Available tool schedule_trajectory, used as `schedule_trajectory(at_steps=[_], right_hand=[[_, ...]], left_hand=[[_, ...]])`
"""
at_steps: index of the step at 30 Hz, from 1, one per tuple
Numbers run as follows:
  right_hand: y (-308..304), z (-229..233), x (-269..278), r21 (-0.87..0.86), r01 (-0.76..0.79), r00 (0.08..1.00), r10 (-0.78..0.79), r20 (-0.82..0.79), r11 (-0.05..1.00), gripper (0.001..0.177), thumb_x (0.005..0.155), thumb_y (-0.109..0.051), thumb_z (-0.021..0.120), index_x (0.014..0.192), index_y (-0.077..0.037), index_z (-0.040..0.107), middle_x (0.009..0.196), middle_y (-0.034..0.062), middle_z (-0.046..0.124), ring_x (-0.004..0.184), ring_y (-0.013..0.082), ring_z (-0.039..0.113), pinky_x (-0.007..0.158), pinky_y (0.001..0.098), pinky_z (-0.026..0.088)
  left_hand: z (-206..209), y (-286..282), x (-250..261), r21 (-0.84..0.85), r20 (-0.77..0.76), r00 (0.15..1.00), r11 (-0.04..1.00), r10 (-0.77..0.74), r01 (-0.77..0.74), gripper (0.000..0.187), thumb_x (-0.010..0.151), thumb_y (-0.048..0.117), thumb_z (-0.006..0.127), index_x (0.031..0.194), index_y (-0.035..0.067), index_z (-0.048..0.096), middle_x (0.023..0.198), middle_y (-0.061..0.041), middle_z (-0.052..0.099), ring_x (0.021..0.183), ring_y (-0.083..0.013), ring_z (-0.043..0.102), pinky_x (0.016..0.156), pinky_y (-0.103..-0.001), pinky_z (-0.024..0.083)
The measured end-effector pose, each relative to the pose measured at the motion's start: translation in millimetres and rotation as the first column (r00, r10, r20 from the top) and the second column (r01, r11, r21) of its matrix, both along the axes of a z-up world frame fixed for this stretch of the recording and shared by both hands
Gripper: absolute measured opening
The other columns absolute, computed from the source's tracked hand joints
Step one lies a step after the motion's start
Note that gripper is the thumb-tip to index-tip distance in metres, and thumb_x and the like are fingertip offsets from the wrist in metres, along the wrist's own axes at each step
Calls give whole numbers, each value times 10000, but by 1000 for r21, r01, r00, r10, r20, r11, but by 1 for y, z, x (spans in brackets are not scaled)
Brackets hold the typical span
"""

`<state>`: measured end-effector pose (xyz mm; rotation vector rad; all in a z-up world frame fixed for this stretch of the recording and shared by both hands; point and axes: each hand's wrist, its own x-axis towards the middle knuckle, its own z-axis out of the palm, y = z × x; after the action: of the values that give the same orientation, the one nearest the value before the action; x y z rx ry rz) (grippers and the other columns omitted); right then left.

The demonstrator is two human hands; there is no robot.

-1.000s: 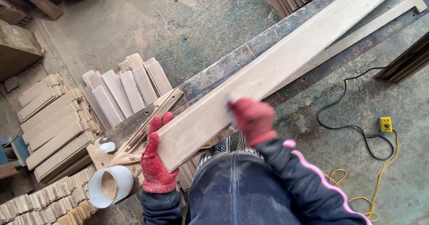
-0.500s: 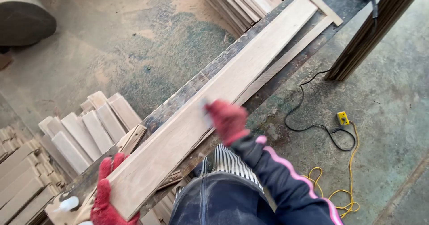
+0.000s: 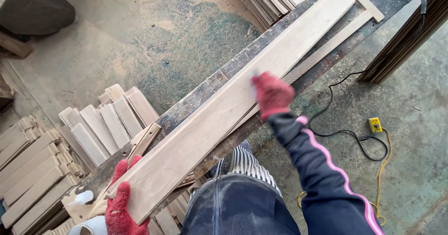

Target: Sanding a long piece of wood using an angle grinder and then finishing by hand with sandpaper.

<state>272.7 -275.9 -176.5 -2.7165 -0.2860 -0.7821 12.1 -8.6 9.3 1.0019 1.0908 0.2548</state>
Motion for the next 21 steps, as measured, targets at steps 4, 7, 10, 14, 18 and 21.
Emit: schedule_trajectory(at_steps=[4, 7, 10, 14, 18, 21], right_hand=[[97, 65, -107, 314, -473, 876, 476, 71, 823, 238, 980, -244, 703, 760, -157, 673, 588, -54, 558, 466, 94, 462, 422, 238, 445], [112, 63, -122, 245, -582, 806, 590, 47, 775, 329, 1016, -378, 648, 797, -175, 511, 616, -53, 473, 461, 116, 386, 439, 300, 381], [68, 25, -52, 968, -187, 647, 762, -4, 164, 362, 935, -219, 731, 611, -162, 581, 538, -105, 523, 437, 49, 466, 417, 179, 453], [-1, -18, 36, 454, -111, 948, 232, -219, 884, 171, 983, -231, 748, 916, -95, 669, 798, -13, 658, 632, 118, 603, 556, 235, 549], [64, 32, -35, 362, -394, 882, 458, -110, 845, 111, 930, -18, 721, 1016, -85, 706, 843, 25, 705, 643, 147, 637, 579, 263, 603], [124, 79, -110, 340, -577, 800, 598, 51, 743, 140, 1006, -222, 676, 877, -175, 647, 604, -50, 531, 481, 102, 468, 415, 280, 427]], left_hand=[[-34, 26, -21, 47, -94, 991, 994, -93, 98, 600, 964, 60, 355, 1563, 108, 371, 1585, -211, 475, 1360, -400, 508, 1086, -498, 431], [-61, 46, -41, 136, -156, 973, 972, -168, 190, 600, 945, 71, 458, 1545, 34, 440, 1423, -299, 558, 1145, -443, 585, 915, -511, 490], [-64, 41, -43, 72, -109, 985, 988, -131, 139, 640, 907, 24, 470, 1544, 48, 420, 1450, -301, 543, 1187, -459, 580, 948, -525, 494], [-63, 30, -42, 82, -133, 988, 993, -77, 88, 601, 879, -58, 485, 1479, -23, 456, 1425, -286, 555, 1211, -439, 573, 1008, -512, 477], [-74, 35, -46, 60, -141, 989, 997, -48, 57, 595, 899, -49, 471, 1493, -26, 448, 1438, -271, 541, 1251, -417, 544, 1054, -512, 441], [-101, 65, -67, 158, -236, 933, 937, -272, 313, 638, 827, -24, 550, 1462, -14, 490, 1429, -255, 589, 1318, -405, 574, 1164, -518, 416]])
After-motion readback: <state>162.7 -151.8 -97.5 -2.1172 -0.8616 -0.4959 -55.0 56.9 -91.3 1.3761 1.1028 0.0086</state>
